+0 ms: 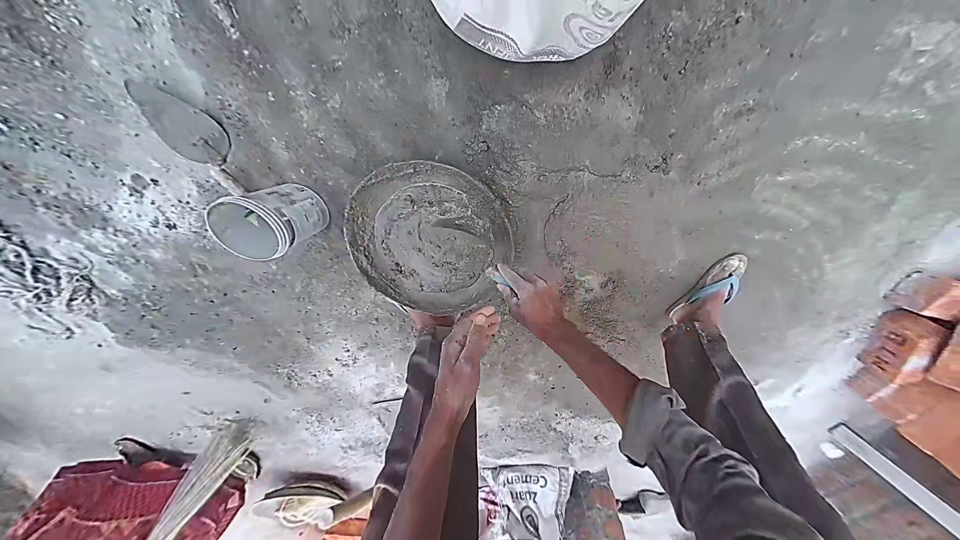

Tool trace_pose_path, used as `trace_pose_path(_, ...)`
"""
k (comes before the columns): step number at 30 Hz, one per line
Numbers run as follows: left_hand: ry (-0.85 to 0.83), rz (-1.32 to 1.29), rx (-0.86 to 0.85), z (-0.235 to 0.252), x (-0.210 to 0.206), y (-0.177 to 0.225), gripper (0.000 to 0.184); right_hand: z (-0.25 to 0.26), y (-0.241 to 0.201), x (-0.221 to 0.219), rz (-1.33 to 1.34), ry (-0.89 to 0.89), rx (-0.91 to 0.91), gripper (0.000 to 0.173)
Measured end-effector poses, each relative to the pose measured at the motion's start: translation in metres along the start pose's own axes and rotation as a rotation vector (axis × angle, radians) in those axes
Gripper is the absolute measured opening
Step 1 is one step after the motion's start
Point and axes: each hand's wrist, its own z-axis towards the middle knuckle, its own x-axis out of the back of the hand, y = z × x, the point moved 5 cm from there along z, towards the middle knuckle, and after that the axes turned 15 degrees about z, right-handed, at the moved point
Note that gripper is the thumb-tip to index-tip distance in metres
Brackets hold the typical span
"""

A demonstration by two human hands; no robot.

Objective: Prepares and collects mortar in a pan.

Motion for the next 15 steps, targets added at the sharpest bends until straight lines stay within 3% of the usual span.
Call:
trace_pose_path(4, -0.027, -0.011, -0.013, -0.005, 0.001, -0.006, 0.049, -0.036, 0.045, 0.046, 0.274, 0.214, -0.127, 0.041)
trace_pose_path(8, -0.025, -0.03, -0.043, -0.003, 0.005, 0.0, 0.049, -0.073, 0.163, 0.129, 0.281, 0.481, -0.434, 0.042)
trace_pose_path(10, -0.022, -0.041, -0.05, -0.003, 0.008, 0.001, 0.05, -0.072, 0.215, 0.152, 0.181, 0.516, -0.578, 0.045)
trace_pose_path(13, -0.031, -0.045, -0.059, -0.007, 0.011, -0.003, 0.05, -0.032, 0.237, 0.129, 0.169, 0.495, -0.44, 0.048)
trace_pose_path(15, -0.046, -0.051, -0.07, -0.01, 0.009, -0.004, 0.05, 0.016, 0.221, 0.092, 0.28, 0.44, -0.326, 0.047)
